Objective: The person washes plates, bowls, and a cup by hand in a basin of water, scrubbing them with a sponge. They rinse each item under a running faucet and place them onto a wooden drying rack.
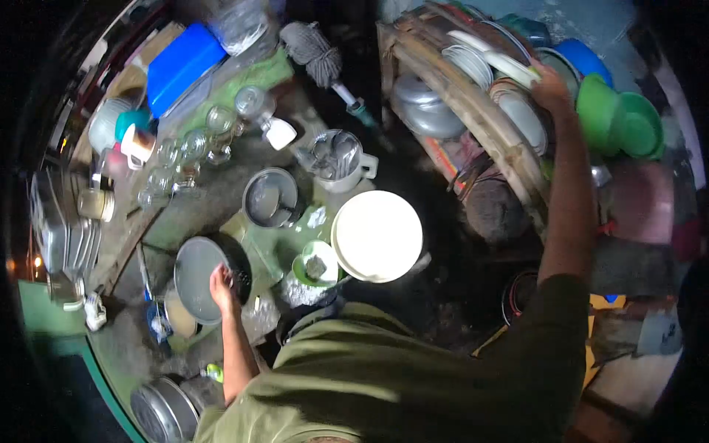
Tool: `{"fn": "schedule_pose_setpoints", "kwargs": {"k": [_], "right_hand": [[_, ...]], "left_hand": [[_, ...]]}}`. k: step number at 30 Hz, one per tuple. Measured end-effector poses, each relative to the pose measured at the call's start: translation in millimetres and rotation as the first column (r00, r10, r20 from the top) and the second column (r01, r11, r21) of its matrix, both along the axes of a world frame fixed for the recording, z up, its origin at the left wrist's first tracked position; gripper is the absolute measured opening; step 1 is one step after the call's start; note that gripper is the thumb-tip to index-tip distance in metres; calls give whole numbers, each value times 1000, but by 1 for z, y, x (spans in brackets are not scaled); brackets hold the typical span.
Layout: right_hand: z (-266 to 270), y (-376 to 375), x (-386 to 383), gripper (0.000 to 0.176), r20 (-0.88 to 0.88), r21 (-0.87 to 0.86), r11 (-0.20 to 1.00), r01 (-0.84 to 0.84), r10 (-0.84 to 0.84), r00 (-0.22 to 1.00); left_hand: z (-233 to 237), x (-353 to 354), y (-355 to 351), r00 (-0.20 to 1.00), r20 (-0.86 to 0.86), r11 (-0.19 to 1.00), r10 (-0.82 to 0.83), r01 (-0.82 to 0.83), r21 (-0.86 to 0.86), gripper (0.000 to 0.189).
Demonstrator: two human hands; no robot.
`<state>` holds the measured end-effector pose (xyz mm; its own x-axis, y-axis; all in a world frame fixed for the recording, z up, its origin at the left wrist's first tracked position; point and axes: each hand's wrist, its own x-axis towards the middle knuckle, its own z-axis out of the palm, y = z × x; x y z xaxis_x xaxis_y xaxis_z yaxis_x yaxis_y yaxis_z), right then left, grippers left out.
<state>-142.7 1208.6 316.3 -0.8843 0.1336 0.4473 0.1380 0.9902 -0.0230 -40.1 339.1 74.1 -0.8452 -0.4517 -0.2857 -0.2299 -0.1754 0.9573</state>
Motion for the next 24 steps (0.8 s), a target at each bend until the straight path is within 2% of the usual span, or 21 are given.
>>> {"fn": "schedule_pose_setpoints", "kwargs": {"k": [2,3,4,5,7,8,9,10,11,12,13,14,16,17,18,20,22,23,24], "right_hand": [[-13,-1,-10,45,67,-27,996,-87,89,994],[-5,-16,-6,43,141,36,991,125,-129,981],[4,-34,-1,42,191,117,936,331,-349,918],[4,-52,11,36,-46,149,952,266,-262,964],[-15,-94,24,29,-173,139,971,193,-168,971],[-5,-168,43,26,-28,-175,955,239,-247,969],[-38,-193,58,25,38,-236,969,70,-63,997],[-52,-251,84,23,54,-526,850,38,-11,998],[-104,-259,94,23,190,-637,768,72,65,980],[-120,-294,111,23,449,-529,800,284,-20,893],[-164,-305,126,25,398,-509,834,214,7,918],[-219,-309,141,31,317,-551,819,160,28,948],[-225,-346,160,38,465,-487,812,322,-71,882],[-238,-356,167,39,373,-542,786,297,-92,923],[-244,-366,171,41,278,-596,758,267,-117,953],[-247,-370,177,41,343,-570,763,304,-115,932],[-254,-369,177,41,144,-640,754,147,-71,987],[-287,-355,176,37,183,-601,776,191,-99,978],[-300,-344,182,33,127,-486,872,60,2,992]], "left_hand": [[19,-7,41,996,-27,994,-82,80,-77,26],[21,-9,55,974,-33,958,-222,212,-193,27],[22,-16,71,931,-28,890,-364,339,-303,28],[34,-19,98,891,-21,851,-453,426,-308,28],[42,-24,151,800,30,745,-599,570,-346,30],[39,-29,174,752,74,679,-655,629,-379,33],[61,-35,203,677,203,550,-708,708,-443,38],[83,-41,228,591,331,403,-736,775,-487,43],[75,-48,241,515,403,279,-756,812,-513,46],[59,-55,253,439,473,150,-764,834,-531,48],[40,-59,260,468,471,106,-748,784,-611,41],[31,-63,263,472,452,113,-757,775,-622,41],[22,-69,263,422,503,65,-755,810,-582,35],[38,-69,266,401,539,-29,-741,782,-622,35],[49,-69,267,401,538,-30,-742,782,-623,35],[67,-70,268,419,531,-40,-737,757,-653,33],[84,-70,268,381,458,-33,-803,739,-673,33],[89,-69,264,363,426,-48,-829,712,-700,37],[93,-68,257,397,395,19,-829,725,-688,39]]}}
